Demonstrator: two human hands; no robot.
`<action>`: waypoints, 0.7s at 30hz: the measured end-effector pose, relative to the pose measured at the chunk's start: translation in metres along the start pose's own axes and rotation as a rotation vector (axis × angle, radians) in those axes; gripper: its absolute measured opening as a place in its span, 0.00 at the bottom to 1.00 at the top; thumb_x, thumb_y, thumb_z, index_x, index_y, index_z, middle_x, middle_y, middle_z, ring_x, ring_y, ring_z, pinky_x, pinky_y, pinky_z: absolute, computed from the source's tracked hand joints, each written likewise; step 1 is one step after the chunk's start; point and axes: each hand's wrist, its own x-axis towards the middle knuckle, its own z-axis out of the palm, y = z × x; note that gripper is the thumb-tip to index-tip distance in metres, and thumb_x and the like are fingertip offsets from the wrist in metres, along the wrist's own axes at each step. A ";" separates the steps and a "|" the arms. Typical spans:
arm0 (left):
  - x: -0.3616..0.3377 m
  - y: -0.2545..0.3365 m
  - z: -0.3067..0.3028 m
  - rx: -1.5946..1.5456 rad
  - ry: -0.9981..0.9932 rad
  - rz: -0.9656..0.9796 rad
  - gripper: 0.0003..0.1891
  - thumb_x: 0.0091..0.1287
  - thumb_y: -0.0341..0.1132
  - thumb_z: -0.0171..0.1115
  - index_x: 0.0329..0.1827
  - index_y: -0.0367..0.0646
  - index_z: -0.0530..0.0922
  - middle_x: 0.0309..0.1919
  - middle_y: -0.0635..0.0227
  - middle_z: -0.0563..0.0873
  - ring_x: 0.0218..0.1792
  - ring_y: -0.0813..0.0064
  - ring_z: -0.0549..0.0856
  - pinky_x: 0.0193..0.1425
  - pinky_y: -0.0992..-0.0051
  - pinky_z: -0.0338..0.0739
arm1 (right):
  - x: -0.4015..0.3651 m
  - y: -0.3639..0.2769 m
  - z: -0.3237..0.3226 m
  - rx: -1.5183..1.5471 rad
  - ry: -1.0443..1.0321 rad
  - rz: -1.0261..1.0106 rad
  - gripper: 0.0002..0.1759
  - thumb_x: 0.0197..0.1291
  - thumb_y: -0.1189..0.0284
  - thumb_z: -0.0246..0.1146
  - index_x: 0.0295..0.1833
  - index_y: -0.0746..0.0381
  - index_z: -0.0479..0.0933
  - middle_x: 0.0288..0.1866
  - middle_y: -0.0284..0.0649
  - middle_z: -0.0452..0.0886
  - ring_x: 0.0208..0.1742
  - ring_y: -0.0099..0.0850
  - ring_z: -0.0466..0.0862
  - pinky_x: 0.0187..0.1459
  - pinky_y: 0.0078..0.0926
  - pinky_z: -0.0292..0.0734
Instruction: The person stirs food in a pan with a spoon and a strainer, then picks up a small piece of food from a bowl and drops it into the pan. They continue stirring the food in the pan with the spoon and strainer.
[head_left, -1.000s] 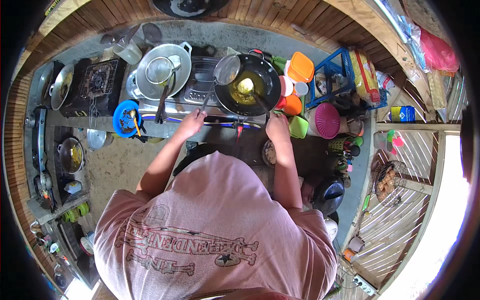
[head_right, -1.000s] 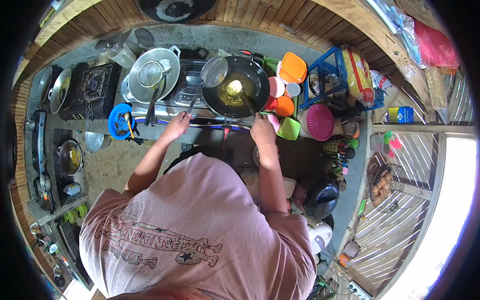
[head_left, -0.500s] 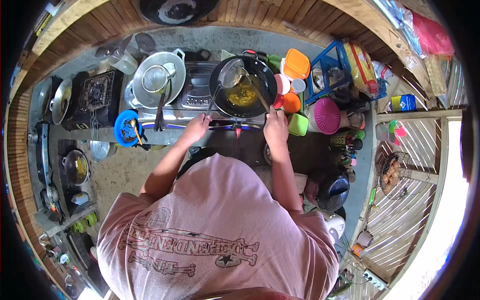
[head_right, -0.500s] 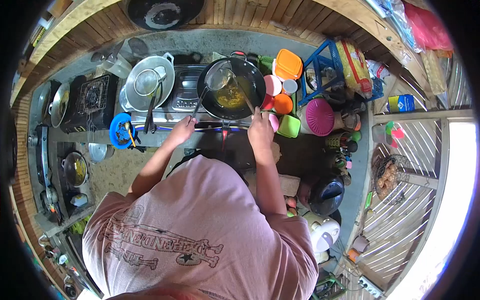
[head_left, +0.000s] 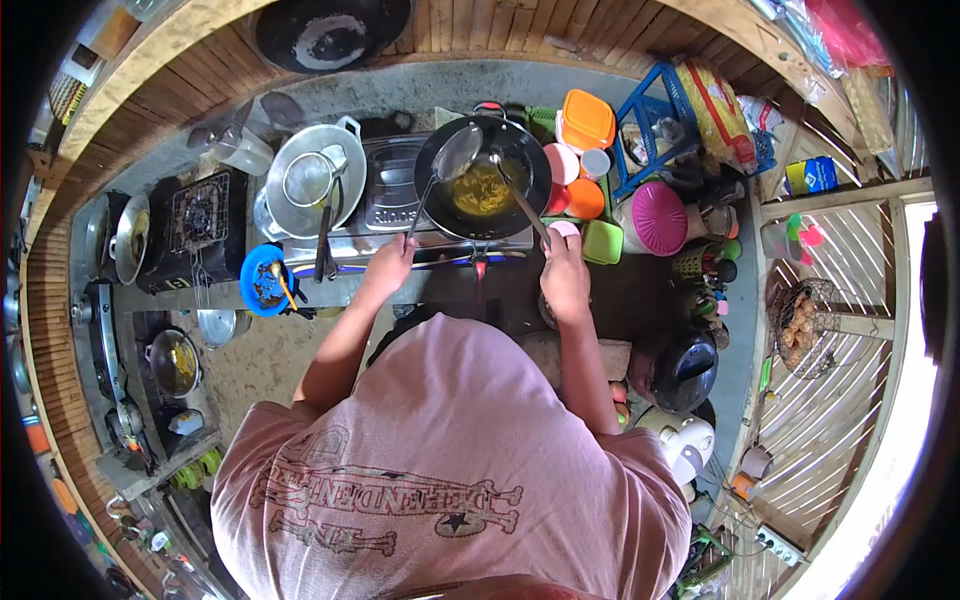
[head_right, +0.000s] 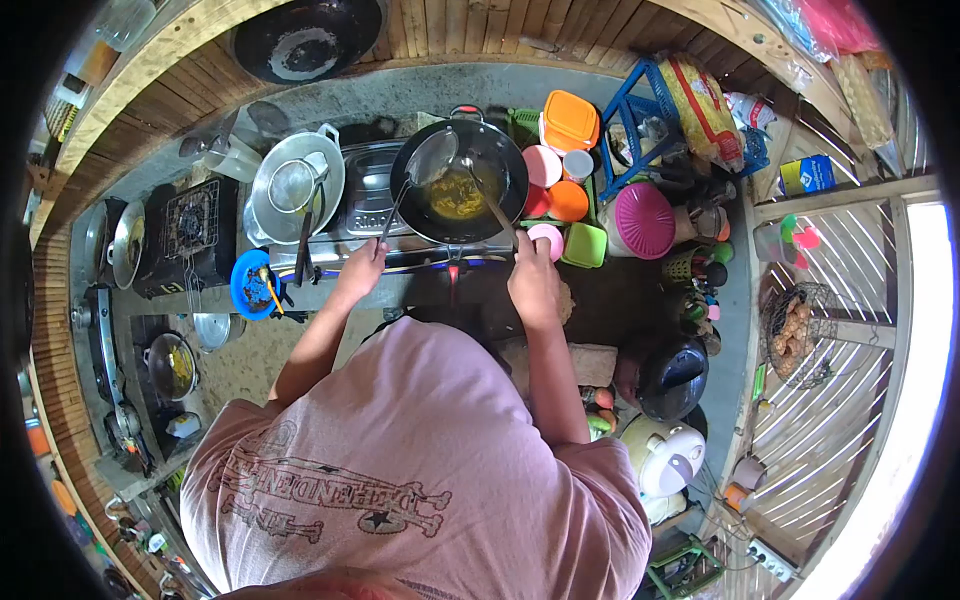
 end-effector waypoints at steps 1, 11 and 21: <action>-0.001 -0.001 0.003 0.006 -0.005 0.005 0.23 0.80 0.48 0.46 0.49 0.33 0.76 0.37 0.37 0.86 0.44 0.37 0.85 0.49 0.45 0.77 | 0.002 -0.002 0.003 0.003 0.003 0.008 0.25 0.62 0.81 0.56 0.66 0.61 0.75 0.53 0.50 0.75 0.49 0.52 0.84 0.47 0.50 0.81; 0.004 0.005 -0.007 -0.128 0.101 0.017 0.19 0.81 0.46 0.48 0.48 0.37 0.77 0.31 0.44 0.84 0.37 0.46 0.86 0.42 0.54 0.76 | -0.021 0.037 0.044 -0.033 -0.191 0.051 0.33 0.62 0.79 0.57 0.75 0.58 0.67 0.60 0.56 0.76 0.57 0.55 0.81 0.57 0.50 0.79; -0.006 0.008 0.007 0.162 0.115 0.028 0.19 0.77 0.49 0.54 0.54 0.41 0.73 0.33 0.44 0.87 0.38 0.41 0.87 0.43 0.46 0.80 | -0.018 0.023 0.013 0.269 0.060 0.123 0.27 0.74 0.70 0.53 0.76 0.60 0.65 0.61 0.68 0.76 0.61 0.64 0.77 0.61 0.53 0.74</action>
